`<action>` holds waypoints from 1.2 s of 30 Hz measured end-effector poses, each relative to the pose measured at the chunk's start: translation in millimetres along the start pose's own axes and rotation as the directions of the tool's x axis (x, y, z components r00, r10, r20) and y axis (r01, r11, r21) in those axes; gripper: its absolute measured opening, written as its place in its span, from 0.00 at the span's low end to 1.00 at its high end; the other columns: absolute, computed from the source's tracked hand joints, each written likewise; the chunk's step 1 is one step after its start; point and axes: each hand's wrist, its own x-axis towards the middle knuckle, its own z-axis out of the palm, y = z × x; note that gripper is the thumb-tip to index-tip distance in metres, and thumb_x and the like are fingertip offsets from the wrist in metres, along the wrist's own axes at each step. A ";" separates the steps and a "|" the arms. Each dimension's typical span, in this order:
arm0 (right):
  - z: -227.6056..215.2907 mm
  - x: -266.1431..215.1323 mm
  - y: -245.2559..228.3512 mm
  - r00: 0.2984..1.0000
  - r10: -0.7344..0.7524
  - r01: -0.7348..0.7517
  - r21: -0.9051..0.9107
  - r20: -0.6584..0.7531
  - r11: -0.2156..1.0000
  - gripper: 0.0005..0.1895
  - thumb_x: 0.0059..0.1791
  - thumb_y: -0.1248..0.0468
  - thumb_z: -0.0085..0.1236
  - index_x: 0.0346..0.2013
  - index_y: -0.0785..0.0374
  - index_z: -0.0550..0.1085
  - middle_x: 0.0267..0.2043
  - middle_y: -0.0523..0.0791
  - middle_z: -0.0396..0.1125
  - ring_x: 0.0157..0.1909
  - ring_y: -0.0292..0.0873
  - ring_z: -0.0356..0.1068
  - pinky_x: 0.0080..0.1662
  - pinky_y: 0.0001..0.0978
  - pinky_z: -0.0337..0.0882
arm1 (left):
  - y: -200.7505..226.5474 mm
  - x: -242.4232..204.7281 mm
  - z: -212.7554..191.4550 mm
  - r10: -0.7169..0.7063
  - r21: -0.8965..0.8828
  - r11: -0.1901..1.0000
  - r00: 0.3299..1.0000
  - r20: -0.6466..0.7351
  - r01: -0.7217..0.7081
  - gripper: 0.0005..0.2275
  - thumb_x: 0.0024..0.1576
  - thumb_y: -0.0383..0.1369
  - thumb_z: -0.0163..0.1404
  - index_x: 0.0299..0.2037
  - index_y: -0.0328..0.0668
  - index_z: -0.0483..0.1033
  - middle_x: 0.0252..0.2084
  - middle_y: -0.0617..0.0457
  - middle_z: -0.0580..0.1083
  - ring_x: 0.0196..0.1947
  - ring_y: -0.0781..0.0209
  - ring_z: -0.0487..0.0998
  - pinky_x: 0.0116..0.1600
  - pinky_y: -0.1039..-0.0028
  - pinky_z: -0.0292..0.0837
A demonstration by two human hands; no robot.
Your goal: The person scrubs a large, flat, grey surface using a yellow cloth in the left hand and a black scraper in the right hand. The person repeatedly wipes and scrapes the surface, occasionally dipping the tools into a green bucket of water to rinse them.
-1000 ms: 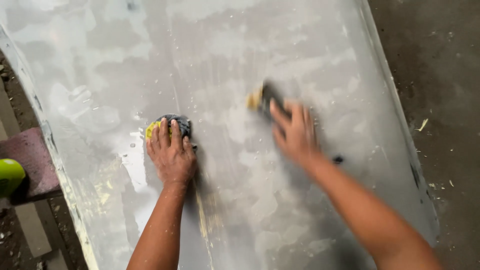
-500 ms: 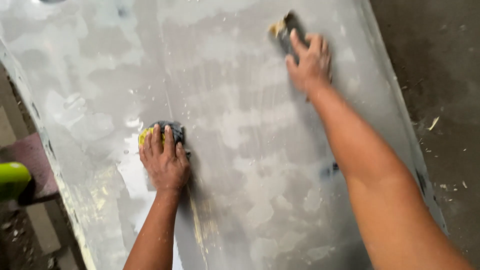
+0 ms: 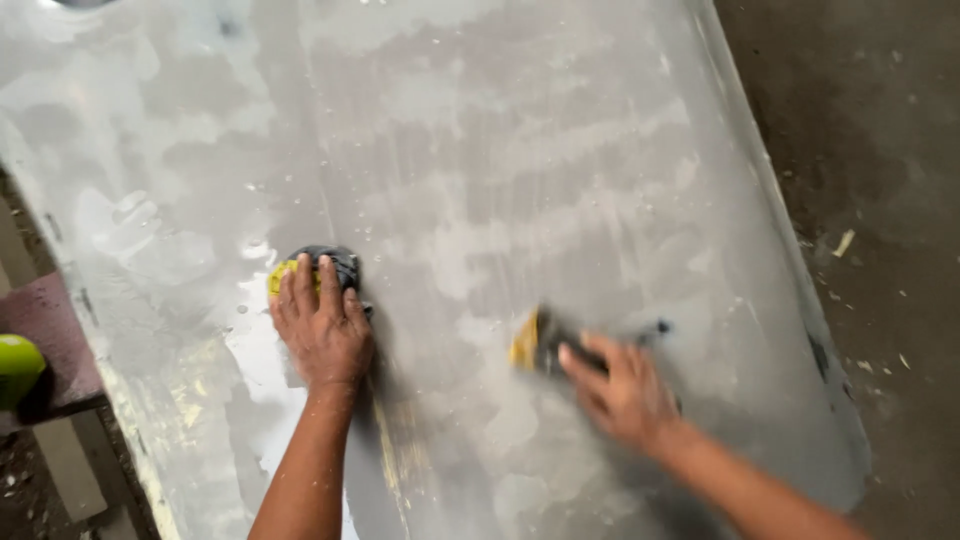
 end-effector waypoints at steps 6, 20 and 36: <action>-1.3 275.3 81.6 0.967 0.085 -0.111 -0.096 -0.241 0.989 0.33 0.50 0.59 0.63 0.71 0.47 0.67 0.62 0.54 0.59 0.61 0.59 0.58 0.60 0.51 0.61 | -5.9 0.7 0.1 0.018 -0.001 1.000 0.999 -0.030 -0.018 0.23 0.63 0.37 0.46 0.69 0.42 0.69 0.74 0.43 0.60 0.74 0.42 0.55 0.76 0.47 0.41; 26.7 5.0 -98.8 0.999 0.027 -0.027 0.001 0.046 1.000 0.33 0.44 0.61 0.63 0.65 0.50 0.68 0.61 0.54 0.62 0.54 0.57 0.65 0.53 0.51 0.66 | -11.0 -23.7 -1.7 0.058 -0.045 0.997 0.998 0.002 -0.058 0.24 0.63 0.38 0.45 0.70 0.45 0.66 0.75 0.46 0.58 0.75 0.44 0.54 0.76 0.49 0.41; 16.7 213.5 -58.6 0.980 0.159 -0.168 -0.066 -0.120 0.984 0.34 0.49 0.61 0.60 0.71 0.47 0.66 0.62 0.55 0.58 0.61 0.59 0.58 0.60 0.51 0.62 | -8.9 -50.8 -17.9 0.114 -0.053 0.993 0.985 0.133 -0.107 0.26 0.59 0.37 0.47 0.70 0.47 0.65 0.75 0.49 0.57 0.75 0.47 0.51 0.76 0.51 0.39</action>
